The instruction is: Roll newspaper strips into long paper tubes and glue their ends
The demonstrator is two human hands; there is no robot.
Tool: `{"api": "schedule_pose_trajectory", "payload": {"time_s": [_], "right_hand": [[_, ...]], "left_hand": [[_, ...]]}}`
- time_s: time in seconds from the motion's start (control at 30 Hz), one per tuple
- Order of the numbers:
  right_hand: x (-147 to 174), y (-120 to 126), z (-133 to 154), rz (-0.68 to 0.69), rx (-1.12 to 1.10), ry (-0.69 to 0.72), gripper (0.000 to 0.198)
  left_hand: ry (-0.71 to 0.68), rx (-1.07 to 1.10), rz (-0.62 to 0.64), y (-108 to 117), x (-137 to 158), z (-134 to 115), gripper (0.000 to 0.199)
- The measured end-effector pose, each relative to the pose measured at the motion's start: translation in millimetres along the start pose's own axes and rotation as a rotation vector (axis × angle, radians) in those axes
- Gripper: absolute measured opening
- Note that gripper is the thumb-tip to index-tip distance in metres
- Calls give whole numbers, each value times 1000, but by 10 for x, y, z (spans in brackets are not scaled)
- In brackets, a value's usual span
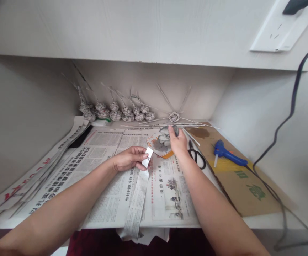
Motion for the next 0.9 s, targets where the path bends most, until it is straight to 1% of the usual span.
{"api": "schedule_pose_trajectory", "payload": {"time_s": [0.07, 0.13, 0.2, 0.27, 0.33, 0.43, 0.57, 0.63, 0.7, 0.8, 0.9], "right_hand": [[77, -58, 34, 108, 260, 27, 62], [163, -128, 69, 267, 499, 104, 58], [228, -169, 95, 360, 646, 185, 51], [257, -185, 109, 414, 695, 229, 41], [260, -191, 116, 455, 687, 266, 34], [259, -204, 131, 476, 632, 325, 28], [320, -289, 174, 573, 447, 452, 25], [356, -350, 178, 592, 353, 502, 29], [371, -395, 158, 549, 300, 514, 37], [358, -397, 123, 451, 314, 476, 48], [334, -318, 161, 389, 340, 460, 48]], "left_hand": [[5, -12, 16, -6, -1, 11, 33], [5, -28, 34, -11, 0, 16, 34], [8, -44, 40, -14, 2, 16, 35], [9, -55, 44, -18, 7, 11, 35], [6, -62, 61, -30, 12, 6, 34], [10, -56, 81, -61, 23, 1, 33], [15, -56, 124, -112, 34, -3, 30], [10, -59, 135, -123, 32, 0, 31], [1, -51, 121, -118, 23, 5, 31], [-18, -22, 85, -96, 12, 11, 30], [-23, -15, 89, -88, 14, 4, 31]]}}
Point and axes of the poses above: each hand's wrist, its own x-axis away from the middle knuckle, its own y-axis out of the back of the hand, z = x × y, the point moved 2 cm from there along -x, towards the middle knuckle, and after that the axes turned 1 degree about -x, right-handed, at the moved point
